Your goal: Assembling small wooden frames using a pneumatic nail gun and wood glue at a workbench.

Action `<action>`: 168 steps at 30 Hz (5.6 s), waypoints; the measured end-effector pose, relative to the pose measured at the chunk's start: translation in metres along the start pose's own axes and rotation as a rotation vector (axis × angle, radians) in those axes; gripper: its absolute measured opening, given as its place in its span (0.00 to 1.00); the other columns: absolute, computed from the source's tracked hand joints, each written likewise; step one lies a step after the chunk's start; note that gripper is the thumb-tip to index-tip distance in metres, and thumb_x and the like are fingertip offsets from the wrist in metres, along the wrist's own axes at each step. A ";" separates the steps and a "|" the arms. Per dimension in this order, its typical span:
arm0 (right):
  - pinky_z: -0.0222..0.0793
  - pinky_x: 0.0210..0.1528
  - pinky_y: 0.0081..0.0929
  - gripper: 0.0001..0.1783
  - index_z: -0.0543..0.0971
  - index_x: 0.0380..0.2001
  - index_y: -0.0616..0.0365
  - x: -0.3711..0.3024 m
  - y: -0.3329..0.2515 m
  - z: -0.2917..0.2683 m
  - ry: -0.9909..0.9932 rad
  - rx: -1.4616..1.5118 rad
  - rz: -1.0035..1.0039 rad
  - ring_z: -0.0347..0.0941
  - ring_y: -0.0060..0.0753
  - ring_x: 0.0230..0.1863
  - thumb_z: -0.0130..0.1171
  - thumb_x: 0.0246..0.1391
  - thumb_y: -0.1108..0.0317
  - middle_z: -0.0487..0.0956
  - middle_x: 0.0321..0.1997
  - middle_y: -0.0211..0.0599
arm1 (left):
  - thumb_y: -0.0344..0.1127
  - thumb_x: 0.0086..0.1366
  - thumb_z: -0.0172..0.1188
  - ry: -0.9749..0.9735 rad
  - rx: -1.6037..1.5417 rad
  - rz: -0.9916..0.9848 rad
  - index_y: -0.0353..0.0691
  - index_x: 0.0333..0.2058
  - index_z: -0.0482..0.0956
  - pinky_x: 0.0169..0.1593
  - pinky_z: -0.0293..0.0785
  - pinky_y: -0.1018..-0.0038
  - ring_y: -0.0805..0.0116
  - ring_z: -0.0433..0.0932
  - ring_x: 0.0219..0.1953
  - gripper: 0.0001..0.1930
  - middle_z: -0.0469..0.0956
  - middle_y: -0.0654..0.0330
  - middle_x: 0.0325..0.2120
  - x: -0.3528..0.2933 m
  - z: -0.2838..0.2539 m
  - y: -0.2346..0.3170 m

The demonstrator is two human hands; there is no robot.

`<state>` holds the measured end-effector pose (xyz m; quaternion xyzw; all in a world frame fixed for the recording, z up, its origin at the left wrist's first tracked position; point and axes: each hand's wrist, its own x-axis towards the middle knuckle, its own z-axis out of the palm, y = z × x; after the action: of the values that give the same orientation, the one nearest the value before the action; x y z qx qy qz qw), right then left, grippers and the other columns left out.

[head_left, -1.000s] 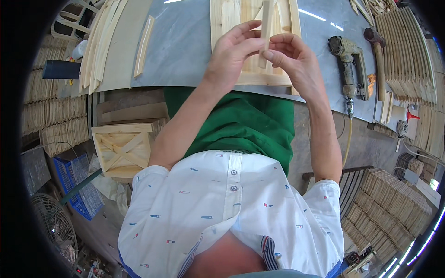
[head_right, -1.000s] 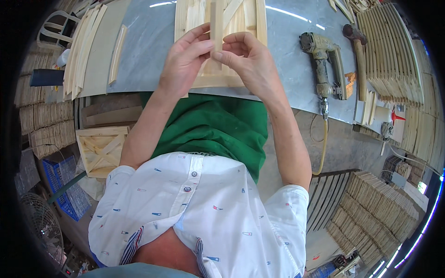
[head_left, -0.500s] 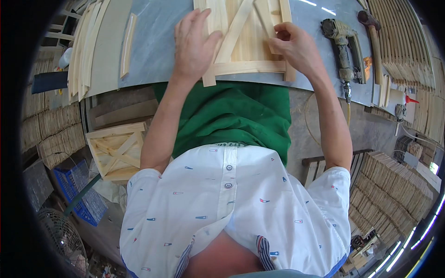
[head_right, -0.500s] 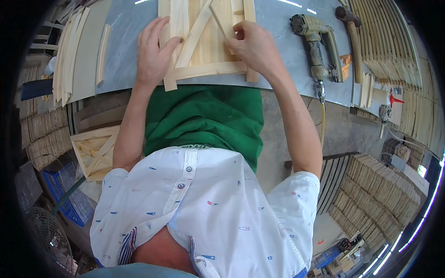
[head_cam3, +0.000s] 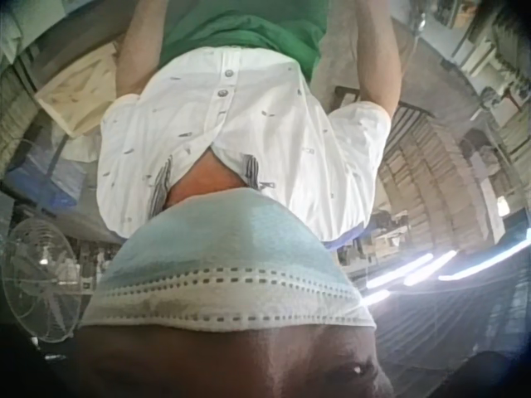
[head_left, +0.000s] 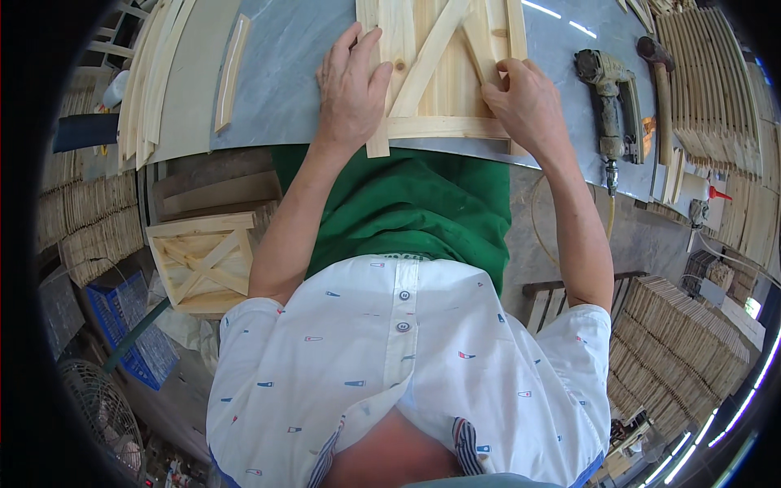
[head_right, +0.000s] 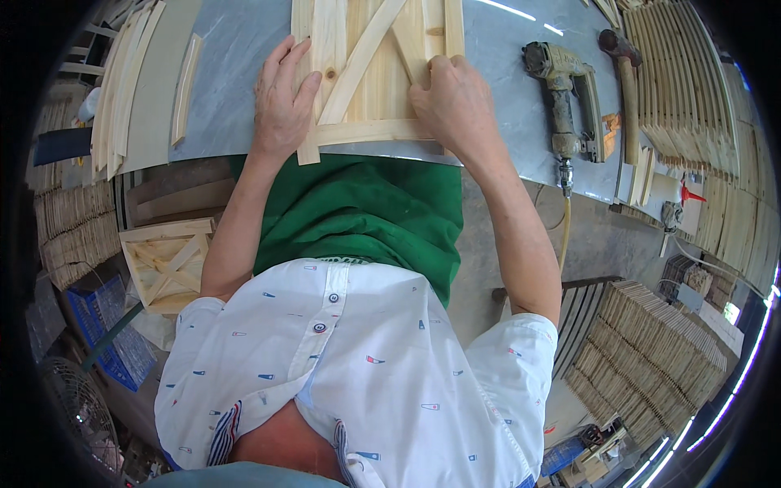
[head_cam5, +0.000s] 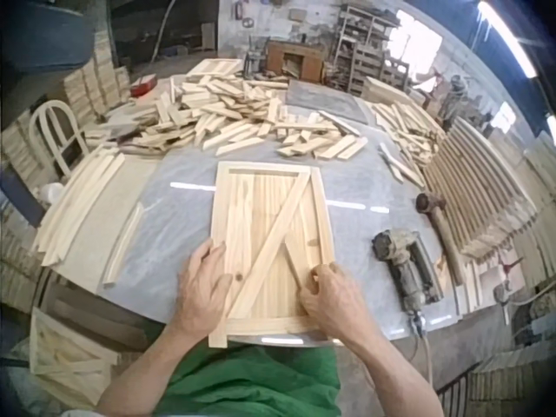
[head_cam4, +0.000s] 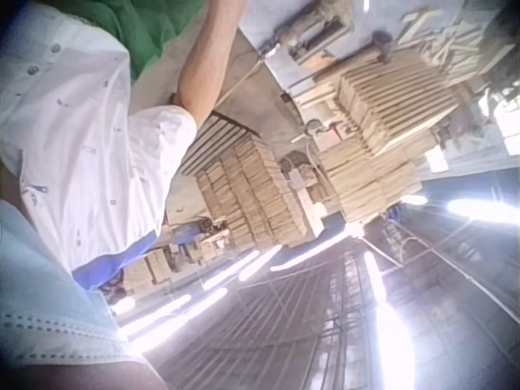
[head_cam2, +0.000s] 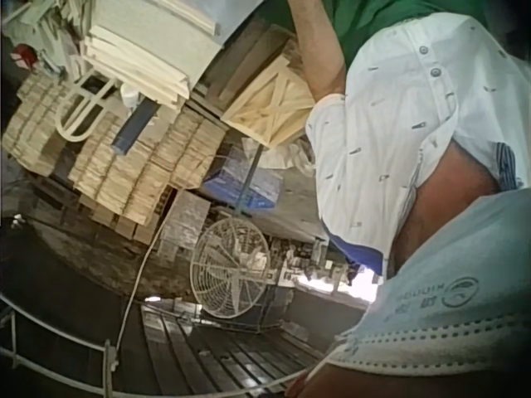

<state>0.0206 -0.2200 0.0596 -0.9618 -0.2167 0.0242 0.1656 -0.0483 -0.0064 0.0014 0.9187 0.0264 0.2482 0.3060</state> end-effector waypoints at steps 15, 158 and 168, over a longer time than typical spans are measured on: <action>0.69 0.41 0.37 0.18 0.77 0.42 0.66 -0.004 0.003 -0.002 0.007 0.006 -0.065 0.74 0.48 0.36 0.56 0.49 0.65 0.76 0.35 0.48 | 0.37 0.60 0.57 0.066 0.098 -0.048 0.38 0.52 0.71 0.58 0.61 0.64 0.53 0.66 0.56 0.21 0.68 0.50 0.53 0.003 -0.040 -0.025; 0.61 0.17 0.23 0.10 0.76 0.29 0.61 0.218 -0.083 -0.085 -0.392 0.275 0.033 0.66 0.21 0.14 0.56 0.52 0.64 0.71 0.15 0.30 | 0.33 0.56 0.58 0.027 0.003 0.186 0.40 0.36 0.81 0.55 0.62 0.63 0.59 0.70 0.47 0.09 0.74 0.59 0.42 0.109 0.044 -0.026; 0.60 0.19 0.19 0.12 0.74 0.32 0.63 0.147 -0.044 -0.099 -0.301 0.307 -0.058 0.66 0.18 0.16 0.55 0.54 0.64 0.71 0.17 0.29 | 0.36 0.56 0.57 0.098 0.004 0.230 0.42 0.36 0.82 0.56 0.61 0.62 0.58 0.70 0.46 0.10 0.75 0.58 0.40 0.113 0.055 -0.036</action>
<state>0.1471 -0.1509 0.1714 -0.9041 -0.2602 0.1956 0.2767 0.0804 0.0152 -0.0078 0.9031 -0.0639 0.3263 0.2718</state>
